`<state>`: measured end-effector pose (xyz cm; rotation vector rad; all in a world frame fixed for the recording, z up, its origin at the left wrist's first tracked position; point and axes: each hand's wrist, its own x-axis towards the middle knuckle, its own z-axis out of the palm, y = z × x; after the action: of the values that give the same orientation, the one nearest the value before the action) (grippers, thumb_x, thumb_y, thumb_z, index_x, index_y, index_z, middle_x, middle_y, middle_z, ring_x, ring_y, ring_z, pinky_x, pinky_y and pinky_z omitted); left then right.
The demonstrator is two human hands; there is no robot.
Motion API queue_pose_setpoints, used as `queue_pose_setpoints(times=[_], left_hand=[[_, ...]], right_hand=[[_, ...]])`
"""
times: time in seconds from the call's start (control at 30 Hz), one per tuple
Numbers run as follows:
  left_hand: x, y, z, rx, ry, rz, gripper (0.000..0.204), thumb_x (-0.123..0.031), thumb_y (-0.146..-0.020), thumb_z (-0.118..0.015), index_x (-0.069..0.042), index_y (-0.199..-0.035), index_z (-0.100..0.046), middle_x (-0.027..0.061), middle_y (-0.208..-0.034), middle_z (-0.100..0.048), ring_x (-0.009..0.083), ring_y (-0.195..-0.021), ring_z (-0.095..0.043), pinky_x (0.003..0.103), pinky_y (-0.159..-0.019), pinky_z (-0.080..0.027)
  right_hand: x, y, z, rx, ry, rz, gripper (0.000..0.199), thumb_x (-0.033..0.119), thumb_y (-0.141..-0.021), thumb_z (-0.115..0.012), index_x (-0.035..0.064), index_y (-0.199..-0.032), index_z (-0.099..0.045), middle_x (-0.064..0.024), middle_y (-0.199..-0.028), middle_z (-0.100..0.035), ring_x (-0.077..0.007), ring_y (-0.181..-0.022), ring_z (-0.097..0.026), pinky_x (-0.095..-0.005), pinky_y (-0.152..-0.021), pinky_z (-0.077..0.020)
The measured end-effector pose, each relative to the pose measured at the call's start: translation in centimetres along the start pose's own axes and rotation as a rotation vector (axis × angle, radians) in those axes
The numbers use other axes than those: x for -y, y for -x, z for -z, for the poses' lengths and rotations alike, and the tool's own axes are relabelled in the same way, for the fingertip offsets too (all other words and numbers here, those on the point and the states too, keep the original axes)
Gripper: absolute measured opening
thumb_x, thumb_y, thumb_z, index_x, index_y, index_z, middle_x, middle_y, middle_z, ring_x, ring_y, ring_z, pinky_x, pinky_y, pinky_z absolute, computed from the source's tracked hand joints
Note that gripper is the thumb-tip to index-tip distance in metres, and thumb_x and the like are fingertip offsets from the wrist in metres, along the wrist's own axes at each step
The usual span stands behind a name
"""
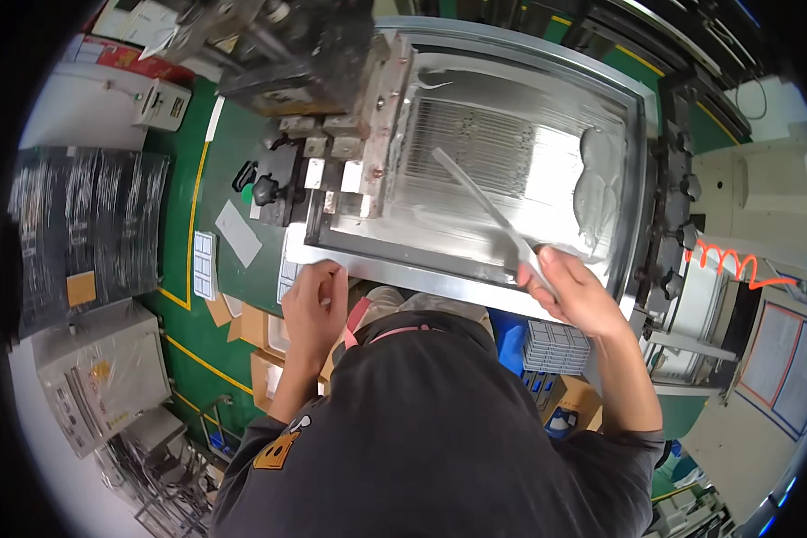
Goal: Operating a machine to process or inspect sheets of electronic components in a production environment.
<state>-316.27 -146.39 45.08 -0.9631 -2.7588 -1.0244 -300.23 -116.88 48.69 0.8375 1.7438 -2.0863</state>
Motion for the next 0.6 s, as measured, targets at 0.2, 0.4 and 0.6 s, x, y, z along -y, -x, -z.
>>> queue_pose_setpoints(times=[0.2, 0.4, 0.6], left_hand=[[3.2, 3.4, 0.1, 0.188, 0.260, -0.142, 0.010, -0.008, -0.081, -0.067, -0.006, -0.086, -0.060, 0.0056, -0.068, -0.055, 0.0184, -0.051, -0.054, 0.030, -0.047, -0.043], [10.4, 6.6, 2.8, 0.295, 0.349, -0.179, 0.010, -0.016, -0.086, -0.060, -0.006, -0.088, -0.060, 0.0082, -0.076, -0.059, 0.0260, -0.063, -0.060, 0.034, -0.056, -0.048], [20.3, 14.4, 3.2, 0.152, 0.608, 0.103, 0.015, -0.018, -0.090, -0.056, -0.004, -0.096, -0.060, 0.0095, -0.077, -0.059, 0.0245, -0.066, -0.060, 0.033, -0.060, -0.048]], right_hand=[[1.4, 0.4, -1.9, -0.314, 0.794, 0.296, 0.023, 0.023, -0.097, -0.045, 0.0017, -0.093, -0.053, -0.0015, -0.062, -0.047, -0.0130, -0.056, -0.043, -0.0272, -0.053, -0.0367], [2.9, 1.2, -15.8, -0.011, 0.836, 0.318, 0.024, 0.020, -0.094, -0.051, 0.0016, -0.108, -0.051, -0.0082, -0.068, -0.054, -0.0147, -0.063, -0.053, -0.0292, -0.061, -0.0433], [-6.4, -13.4, -35.7, 0.373, 0.126, 0.311, 0.014, 0.011, -0.099, -0.043, 0.0039, -0.111, -0.043, -0.0052, -0.093, -0.059, -0.0116, -0.083, -0.056, -0.0257, -0.073, -0.0466]])
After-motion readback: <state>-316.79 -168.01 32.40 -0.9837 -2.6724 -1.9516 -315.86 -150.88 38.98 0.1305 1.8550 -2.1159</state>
